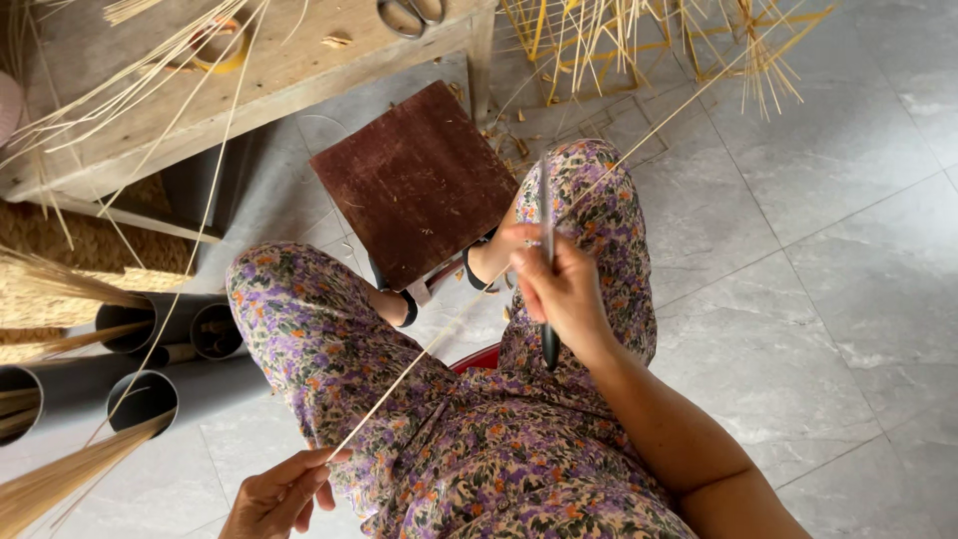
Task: The person sits on a low stool and splits thin bamboo strips with a small knife, shaving and peeling the strips lengthwise while working across their lap. They pull each strip taut, run the knife along it to separate thin slivers, and set finished strips aside near a workbench holding bamboo frames and scissors.
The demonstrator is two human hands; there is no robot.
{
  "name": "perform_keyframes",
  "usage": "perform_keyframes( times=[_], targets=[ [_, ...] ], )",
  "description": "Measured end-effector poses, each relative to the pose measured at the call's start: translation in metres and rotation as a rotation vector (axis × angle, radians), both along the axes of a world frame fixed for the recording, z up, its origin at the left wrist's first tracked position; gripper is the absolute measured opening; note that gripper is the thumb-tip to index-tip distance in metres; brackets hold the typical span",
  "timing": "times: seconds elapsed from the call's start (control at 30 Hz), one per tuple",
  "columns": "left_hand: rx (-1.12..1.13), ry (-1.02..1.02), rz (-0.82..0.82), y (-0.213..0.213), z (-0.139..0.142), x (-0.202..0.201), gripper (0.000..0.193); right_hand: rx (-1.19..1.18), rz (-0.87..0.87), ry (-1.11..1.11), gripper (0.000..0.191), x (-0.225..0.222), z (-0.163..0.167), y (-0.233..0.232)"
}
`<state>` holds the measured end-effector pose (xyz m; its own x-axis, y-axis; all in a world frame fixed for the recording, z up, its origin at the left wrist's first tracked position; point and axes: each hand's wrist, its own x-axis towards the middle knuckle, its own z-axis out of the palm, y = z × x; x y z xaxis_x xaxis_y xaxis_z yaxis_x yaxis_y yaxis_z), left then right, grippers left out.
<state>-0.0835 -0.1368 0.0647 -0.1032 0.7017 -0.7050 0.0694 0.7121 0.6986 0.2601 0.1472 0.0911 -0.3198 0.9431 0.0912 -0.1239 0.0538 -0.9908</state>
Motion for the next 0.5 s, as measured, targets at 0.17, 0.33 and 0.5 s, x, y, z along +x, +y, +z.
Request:
perform_keyframes(
  times=[0.17, 0.33, 0.5],
  targets=[
    [-0.089, 0.027, -0.116, -0.028, -0.003, -0.007, 0.031, 0.144, -0.011, -0.260, 0.021, -0.007, -0.021, -0.014],
    [-0.020, 0.115, -0.064, -0.055, -0.023, -0.036, 0.033, 0.105, -0.113, -0.117, 0.018, 0.018, -0.007, -0.003],
    [-0.040, 0.309, -0.028, -0.082, -0.030, -0.070, 0.031, 0.104, -0.252, -0.047, 0.021, 0.049, 0.021, 0.014]
  ],
)
